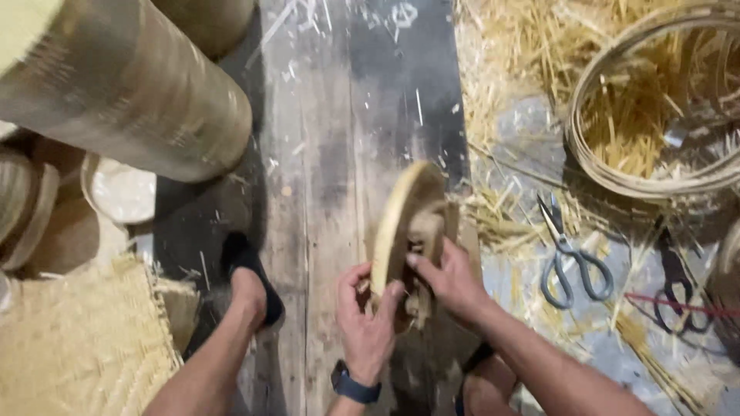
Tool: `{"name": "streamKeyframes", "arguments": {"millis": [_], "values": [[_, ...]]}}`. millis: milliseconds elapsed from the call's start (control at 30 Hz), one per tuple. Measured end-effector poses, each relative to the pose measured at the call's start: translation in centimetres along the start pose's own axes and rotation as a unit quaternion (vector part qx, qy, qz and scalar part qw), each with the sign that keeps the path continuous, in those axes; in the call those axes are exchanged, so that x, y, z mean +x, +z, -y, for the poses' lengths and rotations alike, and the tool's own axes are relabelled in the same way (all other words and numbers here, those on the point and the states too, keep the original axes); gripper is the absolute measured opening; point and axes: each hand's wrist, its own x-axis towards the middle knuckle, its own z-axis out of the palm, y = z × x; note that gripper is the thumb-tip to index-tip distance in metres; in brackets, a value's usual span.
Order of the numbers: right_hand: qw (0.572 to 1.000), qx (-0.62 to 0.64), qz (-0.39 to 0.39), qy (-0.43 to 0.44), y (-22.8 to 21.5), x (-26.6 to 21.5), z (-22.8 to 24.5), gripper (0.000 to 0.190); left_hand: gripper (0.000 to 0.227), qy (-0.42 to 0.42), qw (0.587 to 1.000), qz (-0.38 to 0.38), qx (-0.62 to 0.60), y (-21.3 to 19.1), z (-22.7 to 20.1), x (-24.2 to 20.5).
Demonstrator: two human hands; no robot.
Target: Trimming excess material from woven bamboo squares fitted onto circular hoops to manufacture tray components.
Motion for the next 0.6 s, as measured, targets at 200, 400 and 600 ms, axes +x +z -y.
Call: {"name": "streamKeyframes", "arguments": {"millis": [200,400,600], "values": [[0.993,0.061,-0.086,-0.054,-9.8,-2.2,-8.4,0.017,0.053,-0.243,0.945,-0.091,0.199,-6.4,10.8,0.7],[0.969,0.181,-0.162,-0.049,-12.2,-8.4,-1.4,0.040,0.045,-0.557,0.828,0.009,-0.068,-7.5,19.7,-2.2],[0.959,0.122,-0.216,-0.136,-14.5,-8.9,-2.9,0.031,0.078,-0.342,0.807,-0.032,-0.480,2.2,20.8,16.6]]}}
